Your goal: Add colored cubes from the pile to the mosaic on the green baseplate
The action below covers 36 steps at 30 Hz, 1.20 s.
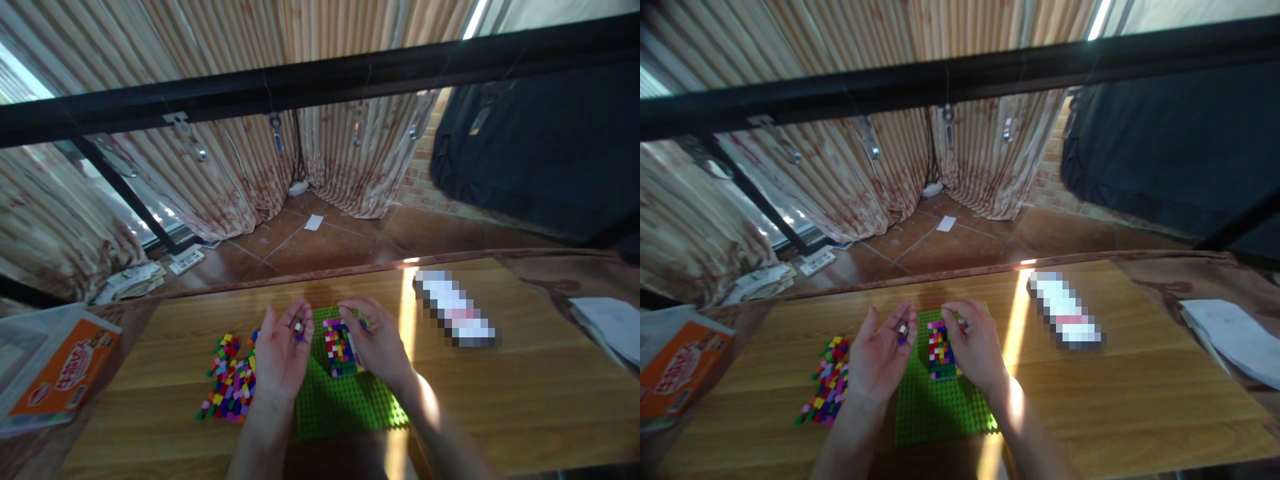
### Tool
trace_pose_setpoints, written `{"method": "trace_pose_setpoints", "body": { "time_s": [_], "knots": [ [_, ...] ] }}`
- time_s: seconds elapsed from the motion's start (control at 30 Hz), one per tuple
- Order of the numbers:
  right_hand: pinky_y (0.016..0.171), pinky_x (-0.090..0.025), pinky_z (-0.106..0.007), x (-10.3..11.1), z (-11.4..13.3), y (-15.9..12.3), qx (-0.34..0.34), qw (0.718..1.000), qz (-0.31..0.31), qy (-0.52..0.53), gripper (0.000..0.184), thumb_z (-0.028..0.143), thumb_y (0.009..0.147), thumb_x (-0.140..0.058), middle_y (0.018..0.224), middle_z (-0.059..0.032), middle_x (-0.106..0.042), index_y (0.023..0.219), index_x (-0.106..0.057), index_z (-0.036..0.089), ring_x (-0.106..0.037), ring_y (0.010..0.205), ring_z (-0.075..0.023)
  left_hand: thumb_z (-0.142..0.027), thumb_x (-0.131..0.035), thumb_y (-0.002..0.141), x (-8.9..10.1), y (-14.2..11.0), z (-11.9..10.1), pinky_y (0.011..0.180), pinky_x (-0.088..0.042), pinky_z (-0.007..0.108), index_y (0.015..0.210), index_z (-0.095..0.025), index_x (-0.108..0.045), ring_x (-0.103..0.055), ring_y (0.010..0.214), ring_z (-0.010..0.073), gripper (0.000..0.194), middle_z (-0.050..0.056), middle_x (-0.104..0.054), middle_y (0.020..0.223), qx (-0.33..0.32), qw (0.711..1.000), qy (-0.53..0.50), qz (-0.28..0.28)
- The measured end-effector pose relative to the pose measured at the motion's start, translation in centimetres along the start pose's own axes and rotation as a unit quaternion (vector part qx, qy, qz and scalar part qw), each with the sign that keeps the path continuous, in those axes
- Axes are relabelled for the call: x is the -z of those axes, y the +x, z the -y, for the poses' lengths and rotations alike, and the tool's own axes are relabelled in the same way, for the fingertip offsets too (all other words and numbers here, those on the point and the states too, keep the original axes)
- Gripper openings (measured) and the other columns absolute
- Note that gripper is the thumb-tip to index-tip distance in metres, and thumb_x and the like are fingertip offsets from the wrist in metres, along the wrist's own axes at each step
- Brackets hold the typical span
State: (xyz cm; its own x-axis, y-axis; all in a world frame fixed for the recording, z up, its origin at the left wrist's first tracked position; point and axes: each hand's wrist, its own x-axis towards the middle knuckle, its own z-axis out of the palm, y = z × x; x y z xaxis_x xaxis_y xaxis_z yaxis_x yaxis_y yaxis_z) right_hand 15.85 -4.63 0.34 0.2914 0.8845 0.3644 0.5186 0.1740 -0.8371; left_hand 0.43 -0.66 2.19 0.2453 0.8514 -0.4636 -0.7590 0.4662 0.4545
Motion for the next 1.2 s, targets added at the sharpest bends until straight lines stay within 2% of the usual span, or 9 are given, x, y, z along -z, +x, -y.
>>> {"method": "trace_pose_setpoints", "body": {
  "time_s": [0.13, 0.3, 0.6, 0.83, 0.93, 1.0, 1.13, 1.2],
  "knots": [
    [0.089, -0.047, -0.038, -0.2, 0.8, -0.3, 0.081, 0.997, -0.012, -0.018, 0.015, 0.027, 0.09, -0.057, 0.102, -0.0058, -0.068, 0.095, -0.071, 0.026, -0.061, 0.098, -0.0208, -0.046, -0.042, 0.095, -0.4, -0.4, 0.2, 0.091, -0.054, 0.031, 0.103, -0.006, -0.066, -0.064, 0.103, 0.0208, 0.048, 0.016, -0.067, 0.104, -0.005, 0.999, -0.031, 0.042],
    [0.083, -0.045, -0.037, -0.7, 1.9, -0.6, 0.126, 0.989, 0.054, -0.051, 0.014, 0.027, 0.09, -0.058, 0.095, -0.0039, -0.069, 0.095, -0.072, 0.027, -0.06, 0.091, -0.02, -0.054, -0.043, 0.092, -0.3, -0.8, 0.7, 0.096, -0.051, 0.034, 0.113, -0.011, -0.065, -0.058, 0.119, 0.0239, 0.052, 0.017, -0.064, 0.12, 0.001, 0.997, -0.005, 0.083],
    [0.083, -0.04, -0.039, -1.8, 2.2, -0.8, 0.149, 0.981, 0.094, -0.086, 0.011, 0.03, 0.085, -0.066, 0.096, -0.0021, -0.067, 0.094, -0.072, 0.029, -0.056, 0.09, -0.0203, -0.058, -0.047, 0.088, -0.3, -1.1, 1.0, 0.106, -0.041, 0.039, 0.114, -0.014, -0.065, -0.054, 0.123, 0.0258, 0.054, 0.014, -0.064, 0.119, -0.035, 0.991, 0.04, 0.124],
    [0.086, -0.041, -0.039, -2.0, 2.0, -0.9, 0.132, 0.982, 0.107, -0.078, 0.01, 0.027, 0.089, -0.062, 0.096, -0.0027, -0.068, 0.09, -0.072, 0.026, -0.056, 0.092, -0.0201, -0.055, -0.047, 0.089, -0.4, -1.3, 1.3, 0.106, -0.041, 0.035, 0.117, -0.012, -0.064, -0.054, 0.123, 0.0248, 0.054, 0.014, -0.062, 0.123, -0.041, 0.988, 0.053, 0.136],
    [0.086, -0.042, -0.038, -1.5, 2.2, -0.9, 0.122, 0.987, 0.091, -0.059, 0.012, 0.027, 0.09, -0.06, 0.095, -0.0028, -0.068, 0.091, -0.072, 0.026, -0.057, 0.092, -0.02, -0.052, -0.05, 0.089, -0.3, -1.1, 1.1, 0.102, -0.044, 0.033, 0.111, -0.012, -0.066, -0.058, 0.117, 0.0234, 0.049, 0.014, -0.065, 0.119, -0.044, 0.992, 0.036, 0.114],
    [0.086, -0.044, -0.037, -0.9, 2.0, -0.7, 0.099, 0.992, 0.066, -0.036, 0.013, 0.028, 0.09, -0.06, 0.095, -0.0034, -0.067, 0.092, -0.073, 0.026, -0.058, 0.093, -0.0198, -0.046, -0.049, 0.09, -0.1, -0.7, 0.8, 0.096, -0.049, 0.031, 0.103, -0.01, -0.068, -0.063, 0.108, 0.021, 0.043, 0.014, -0.068, 0.111, -0.048, 0.996, 0.026, 0.073],
    [0.088, -0.047, -0.036, 0.8, 0.6, -0.1, 0.0, 1.0, -0.001, 0.02, 0.013, 0.032, 0.087, -0.063, 0.1, -0.0044, -0.067, 0.091, -0.074, 0.026, -0.061, 0.097, -0.0196, -0.032, -0.049, 0.092, 0.3, 0.1, 0.5, 0.074, -0.053, 0.023, 0.087, -0.009, -0.069, -0.066, 0.08, 0.0138, 0.03, 0.01, -0.07, 0.088, -0.036, 0.998, 0.037, -0.032],
    [0.088, -0.048, -0.036, 1.5, -0.4, 0.1, -0.063, 0.997, -0.011, 0.034, 0.014, 0.035, 0.084, -0.065, 0.099, -0.0045, -0.067, 0.088, -0.075, 0.025, -0.062, 0.097, -0.0204, -0.027, -0.051, 0.091, 0.4, 0.3, 0.6, 0.066, -0.052, 0.021, 0.083, -0.01, -0.069, -0.065, 0.071, 0.0116, 0.026, 0.008, -0.07, 0.081, -0.028, 0.997, 0.055, -0.055]
  ]
}}
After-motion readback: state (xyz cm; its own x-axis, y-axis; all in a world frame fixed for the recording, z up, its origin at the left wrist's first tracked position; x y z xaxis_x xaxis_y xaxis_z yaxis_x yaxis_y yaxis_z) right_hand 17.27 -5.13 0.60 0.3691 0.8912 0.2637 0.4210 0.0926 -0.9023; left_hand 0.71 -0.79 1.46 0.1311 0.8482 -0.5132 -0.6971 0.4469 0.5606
